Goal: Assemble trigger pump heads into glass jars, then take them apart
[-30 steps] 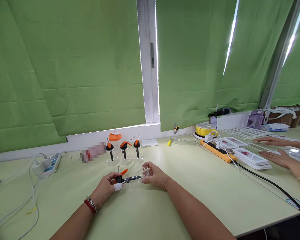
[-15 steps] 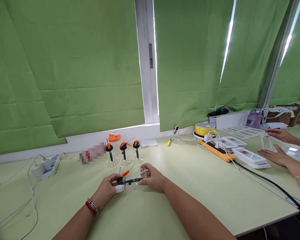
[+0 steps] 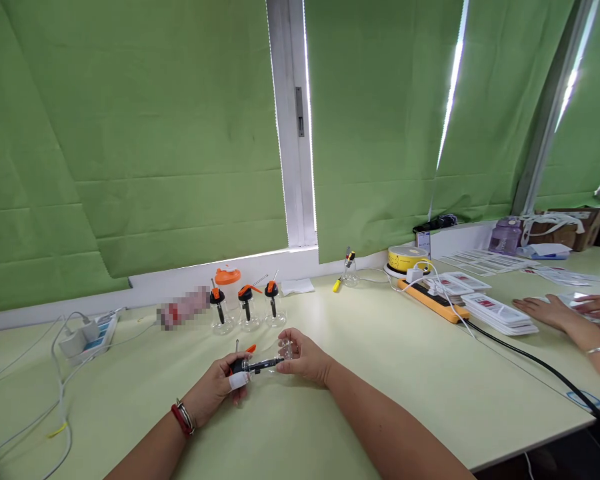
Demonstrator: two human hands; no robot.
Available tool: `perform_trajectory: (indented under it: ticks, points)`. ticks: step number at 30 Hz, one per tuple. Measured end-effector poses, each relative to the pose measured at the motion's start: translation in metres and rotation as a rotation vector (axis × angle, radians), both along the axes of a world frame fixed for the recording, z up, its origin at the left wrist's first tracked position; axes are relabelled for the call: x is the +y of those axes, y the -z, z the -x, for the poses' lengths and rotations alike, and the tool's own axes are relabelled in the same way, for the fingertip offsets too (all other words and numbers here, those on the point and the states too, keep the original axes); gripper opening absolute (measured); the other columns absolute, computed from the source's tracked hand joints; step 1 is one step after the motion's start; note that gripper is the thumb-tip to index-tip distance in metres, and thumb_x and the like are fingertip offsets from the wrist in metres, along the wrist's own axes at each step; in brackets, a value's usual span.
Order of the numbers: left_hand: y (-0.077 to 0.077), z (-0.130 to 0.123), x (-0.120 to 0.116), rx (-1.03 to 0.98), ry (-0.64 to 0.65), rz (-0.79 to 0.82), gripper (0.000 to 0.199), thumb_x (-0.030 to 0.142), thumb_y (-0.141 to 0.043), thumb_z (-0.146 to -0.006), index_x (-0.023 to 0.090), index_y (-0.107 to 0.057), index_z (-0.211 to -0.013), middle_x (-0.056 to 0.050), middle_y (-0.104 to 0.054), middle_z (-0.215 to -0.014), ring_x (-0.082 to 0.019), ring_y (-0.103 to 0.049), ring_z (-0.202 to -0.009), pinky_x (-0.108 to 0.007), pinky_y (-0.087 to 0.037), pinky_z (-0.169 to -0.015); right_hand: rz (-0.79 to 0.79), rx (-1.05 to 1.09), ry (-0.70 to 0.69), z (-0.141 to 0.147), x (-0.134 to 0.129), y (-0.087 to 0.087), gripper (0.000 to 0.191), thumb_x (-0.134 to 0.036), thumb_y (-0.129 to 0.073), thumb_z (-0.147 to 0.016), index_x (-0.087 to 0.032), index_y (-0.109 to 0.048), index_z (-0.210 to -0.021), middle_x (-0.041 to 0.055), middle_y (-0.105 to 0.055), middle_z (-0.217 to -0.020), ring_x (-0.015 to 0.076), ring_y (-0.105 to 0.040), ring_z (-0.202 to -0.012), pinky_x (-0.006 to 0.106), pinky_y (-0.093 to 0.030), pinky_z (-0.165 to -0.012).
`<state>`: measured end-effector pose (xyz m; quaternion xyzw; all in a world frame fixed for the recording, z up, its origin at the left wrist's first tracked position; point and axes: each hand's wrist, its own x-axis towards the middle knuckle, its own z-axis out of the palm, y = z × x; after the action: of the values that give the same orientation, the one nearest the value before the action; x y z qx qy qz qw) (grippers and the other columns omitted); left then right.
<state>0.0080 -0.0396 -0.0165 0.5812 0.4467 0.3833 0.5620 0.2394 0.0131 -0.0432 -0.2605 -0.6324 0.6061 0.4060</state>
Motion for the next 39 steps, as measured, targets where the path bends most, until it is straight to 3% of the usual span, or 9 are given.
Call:
perform_trajectory:
  ticks: [7,13,17,20,23,28,33,36,39]
  points:
    - [0.002,-0.002,-0.001,-0.018,0.003,-0.013,0.051,0.031,-0.071,-0.064,0.016,-0.054,-0.11,0.004,-0.055,-0.068,-0.012,-0.055,-0.053,-0.025,-0.046,-0.048,-0.145,-0.212,0.176,0.006,0.0,-0.002,0.035,-0.053,-0.054,-0.078,-0.022,-0.053,-0.096,-0.0021,-0.053,-0.075,0.0142,-0.048,-0.072,0.029,-0.039,-0.07]
    - [0.004,-0.001,0.002,-0.019,-0.013,-0.034,0.055,0.027,-0.074,-0.062,0.015,-0.054,-0.111,0.003,-0.056,-0.07,-0.013,-0.057,-0.053,-0.028,-0.049,-0.05,-0.158,-0.259,0.204,0.009,0.0,-0.001,0.043,-0.06,-0.04,-0.083,-0.02,-0.055,-0.086,0.0011,-0.058,-0.079,0.0175,-0.052,-0.08,0.033,-0.039,-0.079]
    - [0.003,0.0,0.005,-0.002,-0.051,-0.05,0.056,0.027,-0.074,-0.061,0.011,-0.054,-0.111,0.004,-0.056,-0.059,-0.012,-0.053,-0.048,-0.027,-0.047,-0.048,-0.029,-0.09,0.034,-0.001,0.001,-0.003,0.056,-0.055,-0.058,-0.076,-0.025,-0.044,-0.121,0.0039,-0.053,-0.108,0.0174,-0.052,-0.095,0.034,-0.037,-0.089]
    - [0.002,0.002,0.006,0.004,-0.081,-0.052,0.058,0.027,-0.075,-0.06,0.01,-0.054,-0.111,0.004,-0.056,-0.058,-0.011,-0.052,-0.047,-0.026,-0.046,-0.047,0.017,-0.018,-0.055,-0.011,0.004,-0.004,0.076,-0.041,-0.077,-0.06,-0.027,-0.041,-0.126,0.0054,-0.047,-0.118,0.0185,-0.05,-0.1,0.033,-0.039,-0.088]
    - [0.003,0.004,0.006,-0.002,-0.085,-0.047,0.06,0.028,-0.075,-0.06,0.009,-0.054,-0.113,0.004,-0.058,-0.062,-0.012,-0.053,-0.049,-0.027,-0.047,-0.049,-0.016,-0.044,-0.026,-0.016,0.004,-0.004,0.07,-0.037,-0.079,-0.057,-0.023,-0.05,-0.119,0.0057,-0.052,-0.108,0.0187,-0.05,-0.094,0.033,-0.04,-0.084]
    - [0.006,0.006,0.005,-0.001,-0.044,-0.032,0.066,0.025,-0.075,-0.059,0.009,-0.051,-0.118,0.004,-0.059,-0.058,-0.013,-0.055,-0.05,-0.028,-0.048,-0.05,-0.104,-0.196,0.075,-0.009,0.003,-0.005,0.045,-0.056,-0.056,-0.076,-0.015,-0.064,-0.095,0.0049,-0.059,-0.088,0.0185,-0.052,-0.084,0.034,-0.038,-0.084]
    - [0.007,0.005,0.006,0.005,-0.027,-0.025,0.066,0.024,-0.077,-0.057,0.009,-0.053,-0.117,0.004,-0.059,-0.057,-0.012,-0.054,-0.048,-0.028,-0.048,-0.051,-0.109,-0.258,0.191,-0.001,0.004,-0.001,0.059,-0.066,-0.036,-0.081,-0.014,-0.063,-0.076,0.0042,-0.059,-0.077,0.0182,-0.051,-0.076,0.035,-0.038,-0.082]
    - [0.006,0.006,0.007,0.006,-0.036,-0.023,0.065,0.025,-0.076,-0.058,0.008,-0.053,-0.117,0.004,-0.058,-0.056,-0.013,-0.054,-0.048,-0.028,-0.048,-0.049,-0.104,-0.236,0.129,-0.003,0.004,-0.002,0.063,-0.067,-0.032,-0.081,-0.014,-0.065,-0.082,0.0059,-0.062,-0.084,0.0207,-0.053,-0.085,0.037,-0.036,-0.088]
    - [0.005,0.009,0.008,0.012,-0.056,-0.023,0.065,0.027,-0.075,-0.059,0.007,-0.053,-0.117,0.004,-0.058,-0.054,-0.012,-0.053,-0.047,-0.028,-0.048,-0.049,-0.08,-0.196,0.03,-0.013,0.005,-0.003,0.059,-0.063,-0.05,-0.076,-0.019,-0.058,-0.114,0.0083,-0.057,-0.112,0.0228,-0.048,-0.105,0.037,-0.033,-0.095]
